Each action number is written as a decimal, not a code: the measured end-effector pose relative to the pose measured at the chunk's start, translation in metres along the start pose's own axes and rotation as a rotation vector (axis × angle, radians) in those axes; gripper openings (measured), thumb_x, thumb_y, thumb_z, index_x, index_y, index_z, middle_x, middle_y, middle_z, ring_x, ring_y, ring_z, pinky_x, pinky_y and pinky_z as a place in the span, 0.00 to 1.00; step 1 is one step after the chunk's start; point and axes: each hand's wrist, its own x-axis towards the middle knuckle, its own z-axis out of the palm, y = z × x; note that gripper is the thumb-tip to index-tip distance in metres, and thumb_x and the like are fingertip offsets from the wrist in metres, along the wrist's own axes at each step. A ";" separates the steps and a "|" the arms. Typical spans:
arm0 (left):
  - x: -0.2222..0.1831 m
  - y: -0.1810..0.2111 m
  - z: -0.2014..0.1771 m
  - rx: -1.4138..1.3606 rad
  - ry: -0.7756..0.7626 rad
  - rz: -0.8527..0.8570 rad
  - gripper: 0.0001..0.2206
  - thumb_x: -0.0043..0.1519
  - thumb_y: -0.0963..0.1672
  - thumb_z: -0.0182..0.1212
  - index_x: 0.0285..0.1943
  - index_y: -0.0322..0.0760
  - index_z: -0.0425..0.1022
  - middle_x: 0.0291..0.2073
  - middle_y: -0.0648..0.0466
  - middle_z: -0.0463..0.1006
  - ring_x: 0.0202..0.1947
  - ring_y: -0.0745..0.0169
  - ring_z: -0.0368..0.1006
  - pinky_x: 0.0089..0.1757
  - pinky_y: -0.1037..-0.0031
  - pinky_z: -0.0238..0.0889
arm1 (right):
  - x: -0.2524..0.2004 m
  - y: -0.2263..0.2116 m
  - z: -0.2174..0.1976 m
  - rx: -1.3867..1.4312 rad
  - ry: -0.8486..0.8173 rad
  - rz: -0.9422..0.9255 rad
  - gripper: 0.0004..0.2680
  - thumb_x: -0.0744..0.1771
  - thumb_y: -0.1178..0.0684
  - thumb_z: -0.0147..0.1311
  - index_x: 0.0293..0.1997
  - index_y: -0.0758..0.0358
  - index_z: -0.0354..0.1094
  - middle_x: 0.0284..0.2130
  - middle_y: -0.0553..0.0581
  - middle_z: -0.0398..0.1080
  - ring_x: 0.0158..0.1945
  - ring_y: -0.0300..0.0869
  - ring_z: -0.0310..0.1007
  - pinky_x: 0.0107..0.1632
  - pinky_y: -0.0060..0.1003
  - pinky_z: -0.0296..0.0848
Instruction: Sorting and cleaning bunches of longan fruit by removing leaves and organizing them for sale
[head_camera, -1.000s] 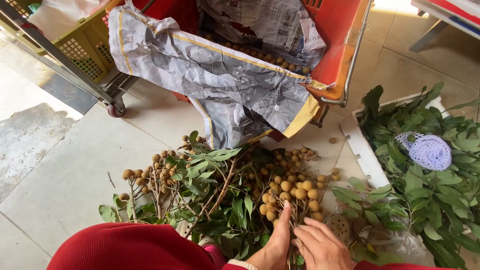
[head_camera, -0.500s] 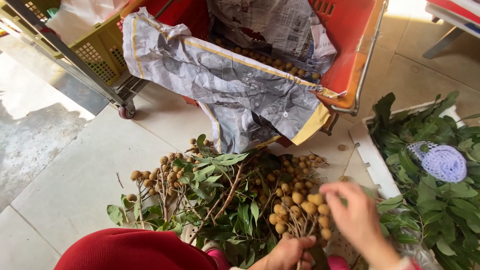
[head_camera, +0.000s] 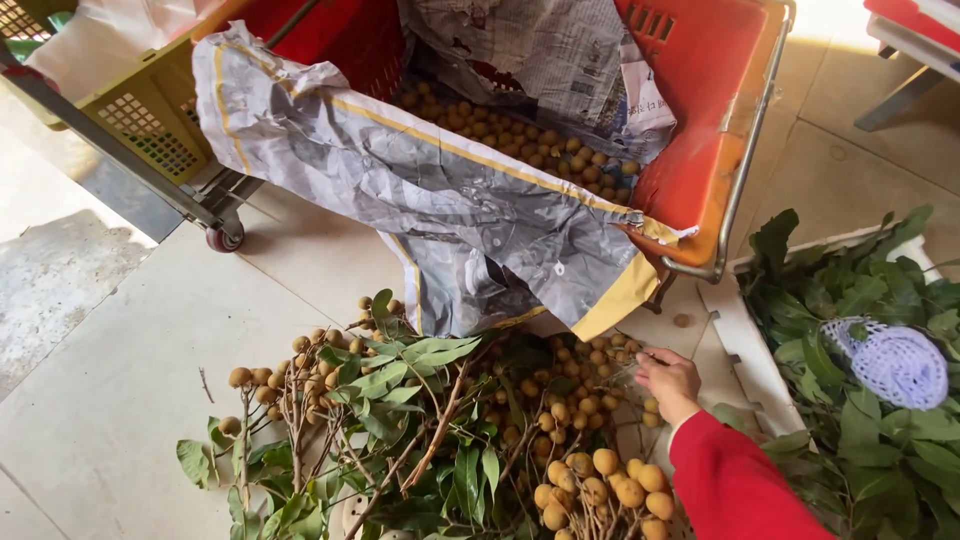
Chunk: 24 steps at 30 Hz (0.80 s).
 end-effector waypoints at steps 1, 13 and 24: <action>0.002 0.001 0.001 -0.056 0.015 -0.009 0.27 0.62 0.51 0.72 0.68 0.42 0.72 0.42 0.54 0.70 0.38 0.67 0.70 0.41 0.80 0.65 | 0.008 0.010 0.004 0.067 0.028 -0.069 0.07 0.67 0.63 0.64 0.48 0.72 0.78 0.31 0.70 0.78 0.32 0.51 0.80 0.42 0.39 0.84; 0.012 -0.045 -0.003 -0.529 -0.193 -0.006 0.15 0.71 0.51 0.70 0.43 0.47 0.68 0.16 0.62 0.52 0.11 0.72 0.53 0.15 0.81 0.49 | -0.195 -0.136 -0.103 -0.268 -0.024 -0.252 0.08 0.68 0.62 0.60 0.50 0.69 0.81 0.39 0.65 0.82 0.41 0.50 0.84 0.51 0.33 0.77; 0.023 -0.048 -0.003 -0.553 -0.109 -0.009 0.25 0.61 0.60 0.68 0.60 0.50 0.73 0.20 0.57 0.63 0.13 0.69 0.56 0.16 0.78 0.52 | -0.284 -0.056 -0.143 -0.602 0.198 -0.889 0.11 0.64 0.56 0.63 0.51 0.55 0.80 0.50 0.52 0.81 0.47 0.40 0.83 0.56 0.33 0.80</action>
